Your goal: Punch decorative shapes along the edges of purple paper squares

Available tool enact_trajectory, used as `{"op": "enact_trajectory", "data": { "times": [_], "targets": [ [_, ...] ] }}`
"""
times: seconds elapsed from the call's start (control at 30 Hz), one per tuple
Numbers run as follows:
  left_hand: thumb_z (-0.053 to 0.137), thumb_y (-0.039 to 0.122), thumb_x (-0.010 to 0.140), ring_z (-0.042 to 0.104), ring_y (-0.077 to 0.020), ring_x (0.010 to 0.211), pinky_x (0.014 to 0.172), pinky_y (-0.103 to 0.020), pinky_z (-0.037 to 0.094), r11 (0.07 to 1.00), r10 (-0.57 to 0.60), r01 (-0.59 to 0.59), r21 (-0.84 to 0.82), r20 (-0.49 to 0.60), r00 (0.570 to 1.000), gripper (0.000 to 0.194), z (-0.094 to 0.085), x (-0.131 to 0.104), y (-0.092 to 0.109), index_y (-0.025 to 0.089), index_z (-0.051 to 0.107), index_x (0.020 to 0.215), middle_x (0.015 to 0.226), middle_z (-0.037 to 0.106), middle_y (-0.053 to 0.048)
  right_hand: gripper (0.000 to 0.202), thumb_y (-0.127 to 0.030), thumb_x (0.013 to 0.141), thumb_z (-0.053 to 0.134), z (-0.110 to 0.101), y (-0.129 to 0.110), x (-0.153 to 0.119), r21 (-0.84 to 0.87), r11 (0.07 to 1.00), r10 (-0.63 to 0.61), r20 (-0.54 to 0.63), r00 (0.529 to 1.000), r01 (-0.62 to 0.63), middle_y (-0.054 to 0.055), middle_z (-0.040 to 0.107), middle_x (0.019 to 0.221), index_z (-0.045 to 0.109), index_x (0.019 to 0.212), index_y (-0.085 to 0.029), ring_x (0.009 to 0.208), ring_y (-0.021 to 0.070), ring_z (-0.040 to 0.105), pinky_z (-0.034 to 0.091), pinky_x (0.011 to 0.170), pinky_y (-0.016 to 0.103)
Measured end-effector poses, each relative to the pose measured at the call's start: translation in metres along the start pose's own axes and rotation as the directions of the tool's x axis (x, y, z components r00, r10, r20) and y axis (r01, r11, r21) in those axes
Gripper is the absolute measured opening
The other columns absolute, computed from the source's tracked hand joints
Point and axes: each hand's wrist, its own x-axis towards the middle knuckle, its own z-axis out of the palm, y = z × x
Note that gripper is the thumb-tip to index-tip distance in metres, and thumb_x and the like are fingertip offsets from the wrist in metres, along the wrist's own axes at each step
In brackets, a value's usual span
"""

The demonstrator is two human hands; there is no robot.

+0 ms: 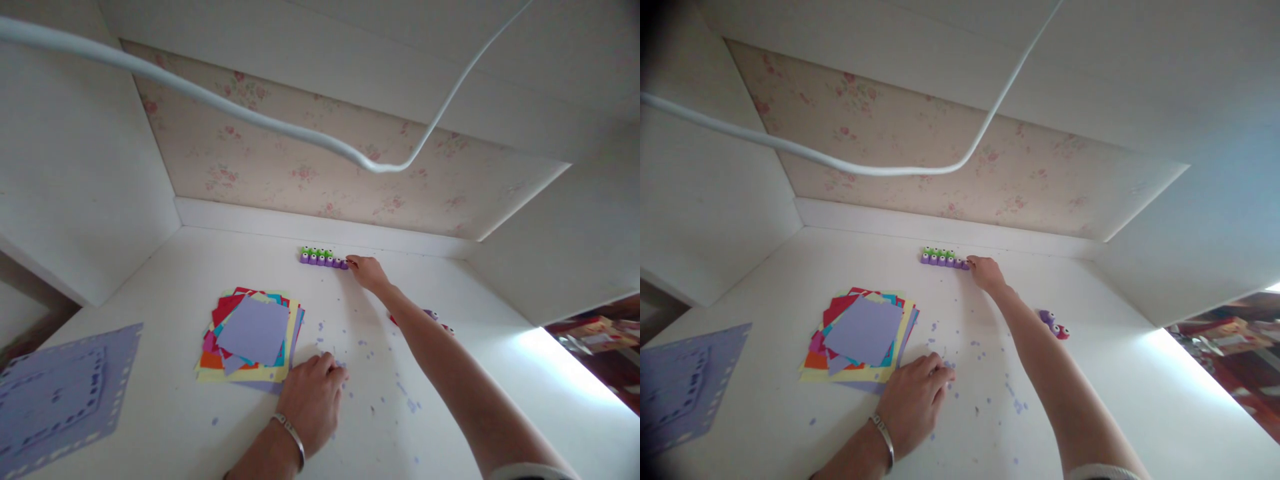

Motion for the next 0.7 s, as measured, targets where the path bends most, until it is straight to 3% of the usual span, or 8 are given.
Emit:
{"op": "enact_trajectory", "data": {
  "times": [0.2, 0.4, 0.57, 0.7],
  "targets": [
    [0.047, 0.013, 0.088, 0.058, -0.0185, 0.088, 0.074, -0.033, 0.046, 1.000, -0.003, 0.003, 0.009, 0.009, 1.000, 0.024, -0.002, 0.000, 0.002, 0.027, 0.063, 0.099, 0.098, 0.061, -0.001, 0.033, -0.036, 0.098, 0.039, 0.000, -0.001, -0.003, -0.005, 0.999, 0.039, -0.003, 0.999, -0.039, 0.005, 0.074, 0.105, 0.066, 0.115, -0.028, 0.094, 0.0225, 0.068, 0.046, 0.081, 0.028],
    [0.047, 0.014, 0.088, 0.058, -0.0186, 0.089, 0.075, -0.032, 0.046, 1.000, -0.009, 0.009, 0.001, 0.019, 1.000, 0.024, -0.005, 0.000, 0.003, 0.026, 0.064, 0.100, 0.099, 0.061, -0.002, 0.037, -0.035, 0.097, 0.038, -0.014, 0.008, -0.013, -0.010, 0.998, 0.067, -0.006, 0.998, -0.068, 0.005, 0.069, 0.119, 0.061, 0.124, -0.027, 0.106, 0.0233, 0.064, 0.046, 0.087, 0.031],
    [0.048, 0.011, 0.087, 0.057, -0.0187, 0.088, 0.074, -0.032, 0.045, 1.000, -0.007, 0.006, 0.007, 0.017, 1.000, 0.024, -0.004, 0.000, 0.002, 0.026, 0.063, 0.100, 0.098, 0.061, -0.002, 0.030, -0.033, 0.090, 0.047, -0.046, 0.061, -0.041, -0.027, 0.998, 0.057, 0.161, 0.985, -0.054, 0.003, 0.074, 0.107, 0.073, 0.105, -0.028, 0.098, 0.0236, 0.067, 0.048, 0.087, 0.033],
    [0.047, 0.010, 0.087, 0.057, -0.0188, 0.089, 0.076, -0.032, 0.045, 1.000, 0.000, 0.000, 0.000, 0.015, 1.000, 0.025, -0.003, 0.000, 0.001, 0.025, 0.063, 0.098, 0.098, 0.060, -0.002, 0.023, -0.028, 0.071, 0.067, -0.072, 0.114, -0.075, -0.011, 0.997, 0.070, 0.371, 0.926, -0.071, -0.001, 0.077, 0.091, 0.077, 0.092, -0.031, 0.082, 0.0210, 0.071, 0.053, 0.077, 0.029]
  ]
}}
